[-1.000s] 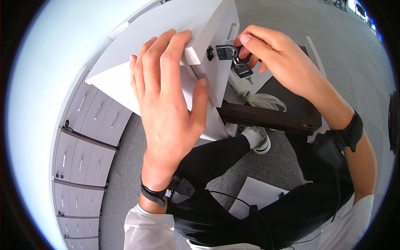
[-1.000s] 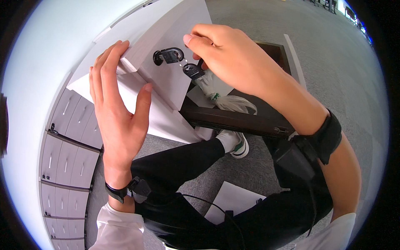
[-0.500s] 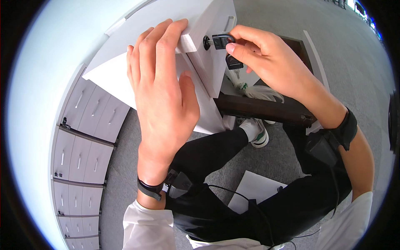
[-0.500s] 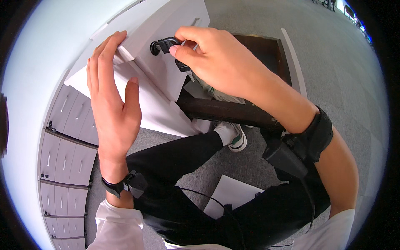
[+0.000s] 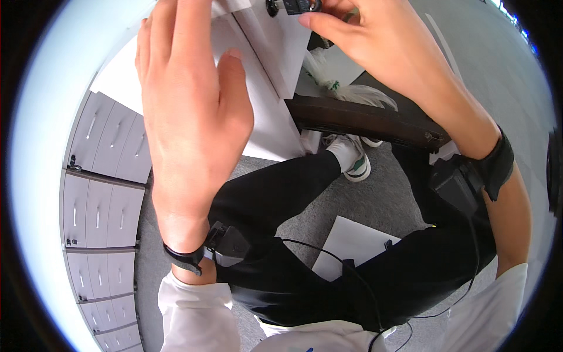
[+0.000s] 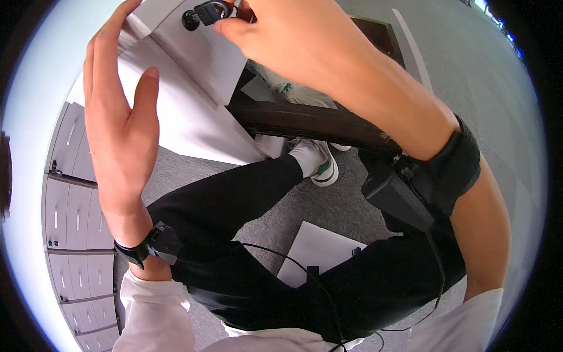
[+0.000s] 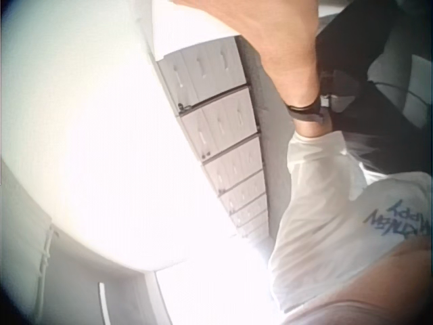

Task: The person uses a key to open a drawer and then uses a screwdriver to remove a screw from the interior lock mechanism before removing the metal lock component by hand.

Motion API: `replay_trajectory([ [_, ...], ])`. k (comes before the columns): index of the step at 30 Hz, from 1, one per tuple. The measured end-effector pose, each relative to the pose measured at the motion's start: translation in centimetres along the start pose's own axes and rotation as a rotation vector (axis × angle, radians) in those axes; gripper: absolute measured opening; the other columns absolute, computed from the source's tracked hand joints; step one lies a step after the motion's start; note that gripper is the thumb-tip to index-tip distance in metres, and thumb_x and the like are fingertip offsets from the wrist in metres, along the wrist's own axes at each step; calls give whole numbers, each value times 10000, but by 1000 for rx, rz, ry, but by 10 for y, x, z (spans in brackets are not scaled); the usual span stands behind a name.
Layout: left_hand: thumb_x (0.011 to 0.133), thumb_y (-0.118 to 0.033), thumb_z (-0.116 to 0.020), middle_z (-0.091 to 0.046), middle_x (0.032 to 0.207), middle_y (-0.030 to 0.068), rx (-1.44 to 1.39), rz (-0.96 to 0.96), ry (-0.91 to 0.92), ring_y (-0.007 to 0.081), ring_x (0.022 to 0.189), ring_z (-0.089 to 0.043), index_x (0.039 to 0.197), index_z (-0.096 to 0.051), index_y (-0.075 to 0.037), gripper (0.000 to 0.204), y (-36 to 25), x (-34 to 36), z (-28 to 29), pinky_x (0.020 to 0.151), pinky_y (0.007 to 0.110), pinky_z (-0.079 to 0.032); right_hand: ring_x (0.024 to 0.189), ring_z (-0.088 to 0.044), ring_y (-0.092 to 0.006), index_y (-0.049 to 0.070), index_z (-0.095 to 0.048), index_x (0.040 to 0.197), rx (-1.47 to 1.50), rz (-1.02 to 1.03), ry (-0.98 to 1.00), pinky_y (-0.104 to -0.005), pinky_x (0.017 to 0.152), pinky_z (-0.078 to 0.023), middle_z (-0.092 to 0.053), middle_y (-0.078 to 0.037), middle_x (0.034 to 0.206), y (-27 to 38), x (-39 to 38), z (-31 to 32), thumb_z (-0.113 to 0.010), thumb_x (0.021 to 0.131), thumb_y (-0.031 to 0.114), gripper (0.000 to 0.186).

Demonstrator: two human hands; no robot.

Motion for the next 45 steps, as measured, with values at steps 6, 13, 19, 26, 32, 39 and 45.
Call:
replay_trajectory([
  [6, 756, 155, -519, -450, 1378, 241, 20, 34, -131, 397, 1341, -420, 1413, -384, 16, 685, -21, -4, -12, 1124, 435, -344, 750, -563, -365, -30, -648, 831, -322, 562, -219, -429, 675, -460, -586, -179, 804, -16, -2, 0, -638, 824, 57, 87],
  [13, 752, 143, -558, -451, 1390, 229, 93, 70, -52, 385, 1352, -416, 1427, -367, 1, 715, -14, -4, -12, 1129, 452, -344, 887, -546, -246, 15, -686, 807, -671, 974, -387, -346, 743, -498, -591, -59, 903, -28, 7, -2, -658, 794, 48, 44],
  [19, 753, 127, -574, -450, 1399, 230, 52, -171, -171, 387, 1355, -416, 1436, -361, 1, 726, 2, -9, -18, 1140, 459, -336, 833, -566, -229, 19, -705, 815, -703, 1135, -550, -319, 739, -505, -620, -66, 873, -28, 16, -7, -672, 840, 120, 109],
  [26, 761, 112, -572, -444, 1404, 246, 58, -250, -173, 396, 1360, -410, 1439, -357, 10, 718, 19, -8, -19, 1143, 468, -329, 594, -590, -209, -73, -694, 832, 34, 43, 29, -318, 604, -475, -665, -128, 714, -14, 20, 2, -577, 946, 192, 311],
  [32, 762, 116, -564, -447, 1399, 247, 87, -90, -118, 393, 1355, -416, 1435, -362, 13, 709, -13, -7, -15, 1144, 462, -328, 721, -655, -231, -94, -670, 955, 37, 405, -176, -344, 664, -511, -695, -184, 815, -17, 11, -6, -624, 871, 51, 174],
  [39, 819, 19, -586, -547, 1302, 216, 25, -70, -167, 356, 1245, -532, 1353, -500, -16, 543, 3, -4, -8, 1038, 461, -431, 801, -665, -255, -75, -638, 989, 115, 551, -122, -340, 742, -514, -696, -181, 866, -13, 6, 0, -620, 907, 72, 169],
  [45, 881, -34, -603, -498, 1399, 163, 77, -148, -71, 342, 1329, -467, 1449, -437, -101, 596, 2, -2, -10, 1099, 467, -388, 940, -645, -241, -27, -615, 1095, 170, 200, -89, -355, 832, -492, -679, -161, 954, -57, 38, -4, -576, 958, 174, 246],
])
Point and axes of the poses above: each hand's wrist, its own x-axis towards the middle knuckle, its own z-axis out of the back of the hand, y = z × x, the point moved 2 cm from there along x, towards the middle knuckle
